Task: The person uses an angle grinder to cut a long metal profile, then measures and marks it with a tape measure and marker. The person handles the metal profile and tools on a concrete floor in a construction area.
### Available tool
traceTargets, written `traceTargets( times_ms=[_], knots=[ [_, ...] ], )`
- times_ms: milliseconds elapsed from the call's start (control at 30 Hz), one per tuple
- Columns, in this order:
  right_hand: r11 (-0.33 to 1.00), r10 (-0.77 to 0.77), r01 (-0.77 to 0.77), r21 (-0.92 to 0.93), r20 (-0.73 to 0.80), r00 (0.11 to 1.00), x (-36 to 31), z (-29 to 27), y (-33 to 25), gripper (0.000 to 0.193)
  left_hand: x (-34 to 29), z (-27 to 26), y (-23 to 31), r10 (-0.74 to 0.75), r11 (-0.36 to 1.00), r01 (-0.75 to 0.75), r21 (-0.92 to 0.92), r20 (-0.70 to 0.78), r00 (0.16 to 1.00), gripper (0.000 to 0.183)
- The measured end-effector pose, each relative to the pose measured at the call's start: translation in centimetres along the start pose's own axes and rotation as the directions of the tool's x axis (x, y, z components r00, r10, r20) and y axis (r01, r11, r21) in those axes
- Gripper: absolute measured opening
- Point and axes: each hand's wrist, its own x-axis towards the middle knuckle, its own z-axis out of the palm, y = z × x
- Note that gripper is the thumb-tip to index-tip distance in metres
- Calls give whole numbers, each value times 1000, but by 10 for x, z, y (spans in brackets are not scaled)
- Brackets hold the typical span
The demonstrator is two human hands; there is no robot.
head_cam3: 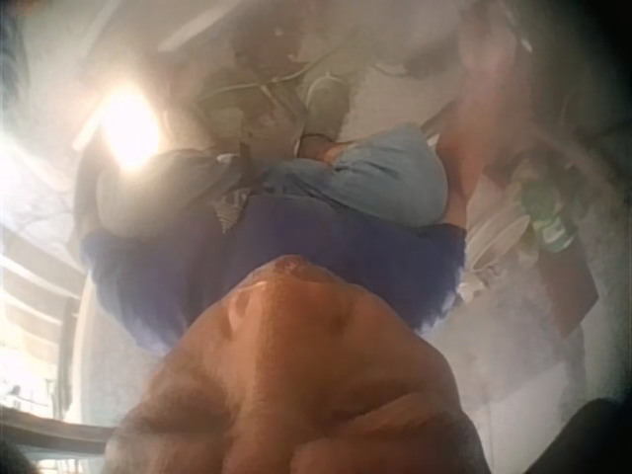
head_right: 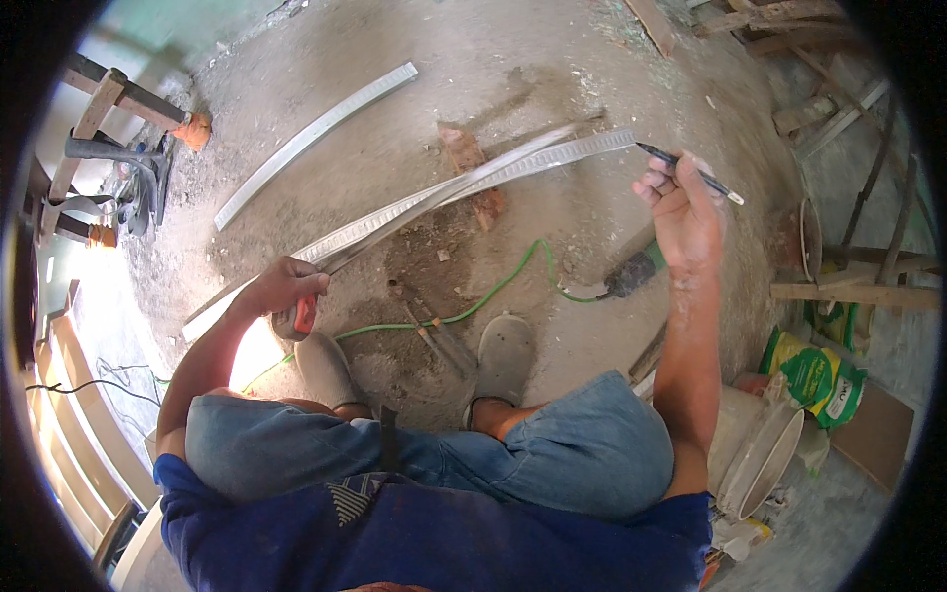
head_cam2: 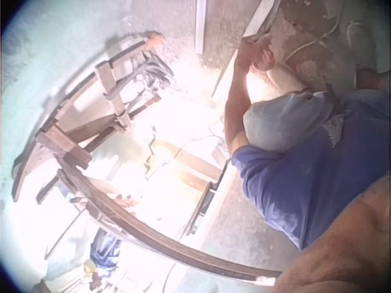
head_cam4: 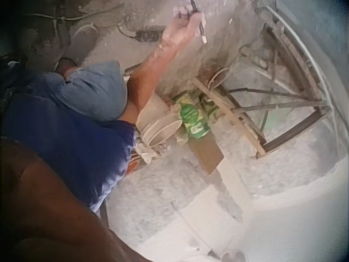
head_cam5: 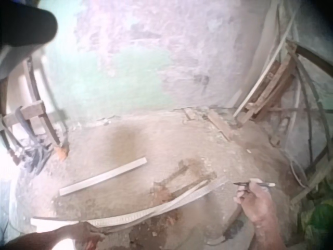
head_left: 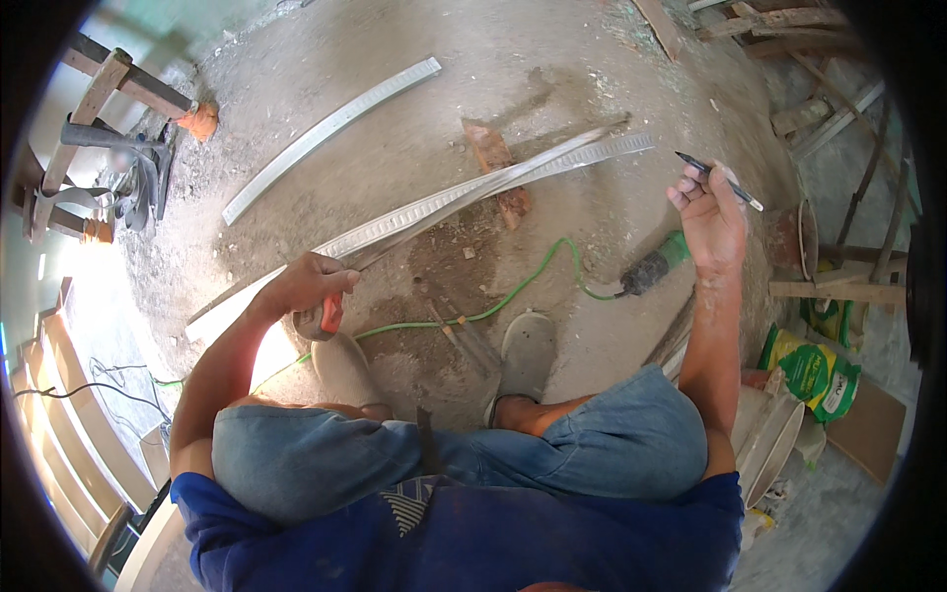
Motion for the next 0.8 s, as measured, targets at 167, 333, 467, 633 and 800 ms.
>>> traceTargets(
  times_ms=[167, 333, 467, 633, 800],
  knots=[
    [1000, 14, -14, -13, 3, 1000, -1, 2, 4, 21, -7, 2, 4, -45, 999, 45, 15, -6, 999, 40],
    [998, 60, -60, -10, -25, 998, -4, 5, 12, 20, -6, 5, -3, -86, 996, 85, -16, -30, 996, 41],
    [968, 213, -209, -139, 16, 977, -15, 5, 26, 19, -5, 14, -8, -50, 991, 43, 126, 50, 997, 42],
    [652, 619, -533, -539, -27, 785, -45, 26, 46, 25, 2, 36, -4, 97, 897, -103, 429, 38, 995, 45],
    [268, 861, -391, -881, 36, 508, -71, 9, 55, 32, 15, 54, -11, 185, 809, -175, 561, 38, 982, 48]
  ],
)
